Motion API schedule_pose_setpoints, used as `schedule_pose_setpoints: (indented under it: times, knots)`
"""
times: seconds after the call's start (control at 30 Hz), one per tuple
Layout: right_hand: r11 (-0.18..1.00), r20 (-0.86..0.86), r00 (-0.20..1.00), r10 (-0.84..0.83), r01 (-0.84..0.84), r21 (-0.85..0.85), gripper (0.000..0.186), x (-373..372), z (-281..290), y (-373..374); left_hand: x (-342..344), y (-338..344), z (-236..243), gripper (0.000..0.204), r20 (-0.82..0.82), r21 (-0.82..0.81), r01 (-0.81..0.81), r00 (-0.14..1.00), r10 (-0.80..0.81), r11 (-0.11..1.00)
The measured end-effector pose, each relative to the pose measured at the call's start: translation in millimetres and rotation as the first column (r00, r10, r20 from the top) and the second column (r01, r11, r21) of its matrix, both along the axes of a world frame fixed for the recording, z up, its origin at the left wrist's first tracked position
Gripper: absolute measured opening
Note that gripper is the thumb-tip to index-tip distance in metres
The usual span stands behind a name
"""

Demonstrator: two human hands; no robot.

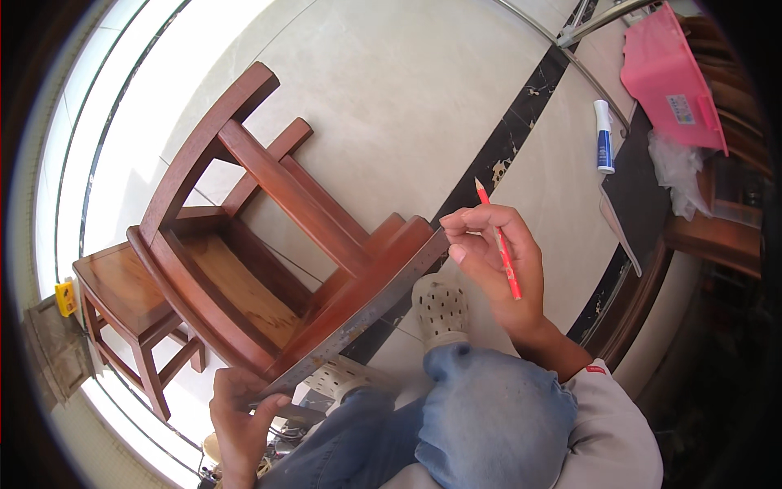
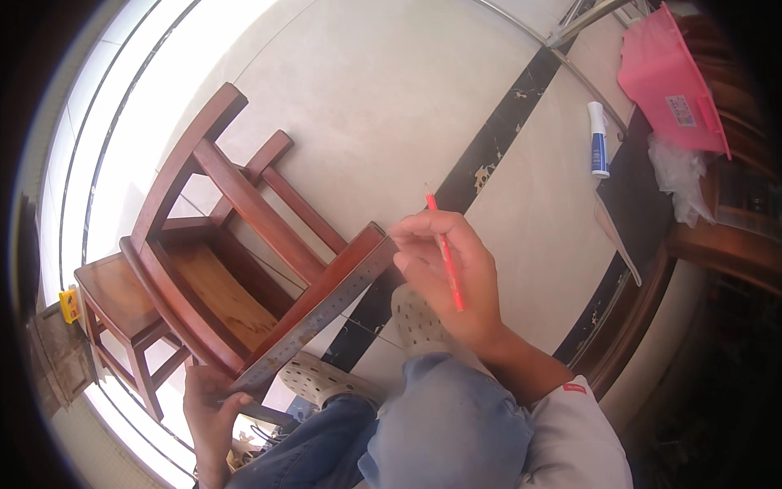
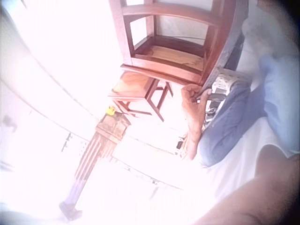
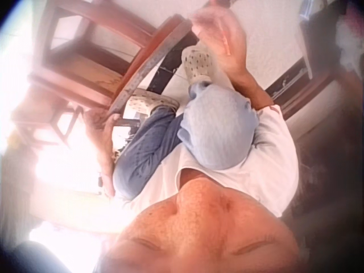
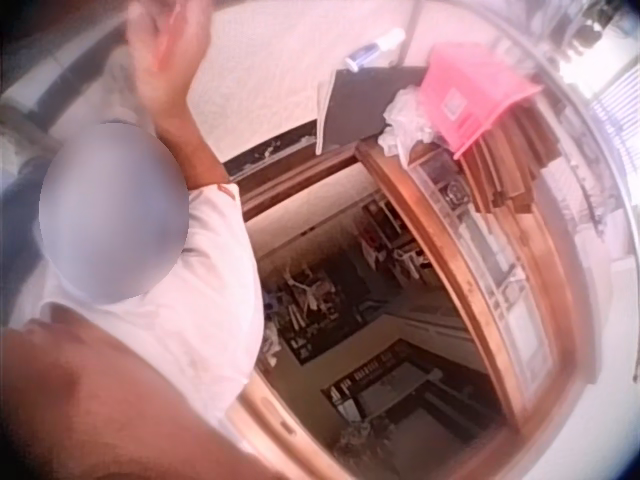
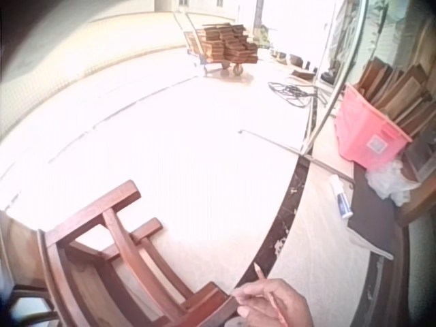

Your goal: Using a square ruler and pencil to measure and mark wooden stools on an outdoor balcony.

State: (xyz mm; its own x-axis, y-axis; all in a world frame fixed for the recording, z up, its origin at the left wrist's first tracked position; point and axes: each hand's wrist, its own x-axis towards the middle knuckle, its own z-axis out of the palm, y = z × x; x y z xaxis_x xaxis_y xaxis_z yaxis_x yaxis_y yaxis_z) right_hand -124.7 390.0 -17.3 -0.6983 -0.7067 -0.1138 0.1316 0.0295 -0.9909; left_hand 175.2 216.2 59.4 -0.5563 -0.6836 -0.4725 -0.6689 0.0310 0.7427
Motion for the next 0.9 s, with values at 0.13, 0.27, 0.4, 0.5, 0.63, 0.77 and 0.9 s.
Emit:
schedule_pose_setpoints:
  times: [0.13,0.27,0.4,0.5,0.63,0.77,0.9]
  knots:
    - [0.999,-0.066,0.998,0.003,0.0,0.055,0.028,6,3,-6,-4,1,-5,0.028,0.141,-0.1,0.045,0.989,-0.03,0.994]
    - [0.991,-0.185,0.982,0.026,-0.001,0.131,0.028,8,-3,-11,-8,2,-7,0.016,0.183,-0.178,0.101,0.981,-0.068,0.979]
    - [0.98,-0.246,0.969,-0.005,0.054,0.194,0.025,9,-7,-11,-16,2,-3,0.008,0.312,-0.01,0.052,0.949,-0.047,0.999]
    - [0.976,-0.264,0.965,0.0,0.058,0.211,0.022,7,-6,-12,-11,3,-8,0.007,0.359,0.007,0.054,0.932,-0.053,0.999]
    - [0.974,-0.309,0.951,0.014,0.057,0.221,0.02,7,-7,-10,-13,3,-10,0.01,0.38,-0.042,0.121,0.92,-0.096,0.992]
    - [0.968,-0.326,0.945,0.012,0.071,0.241,0.019,8,-7,-9,-17,0,-9,0.013,0.368,-0.08,0.202,0.916,-0.159,0.976]
    - [0.968,-0.302,0.953,-0.014,0.088,0.233,0.02,7,-6,-10,-21,0,-10,0.012,0.379,-0.126,0.258,0.905,-0.194,0.958]
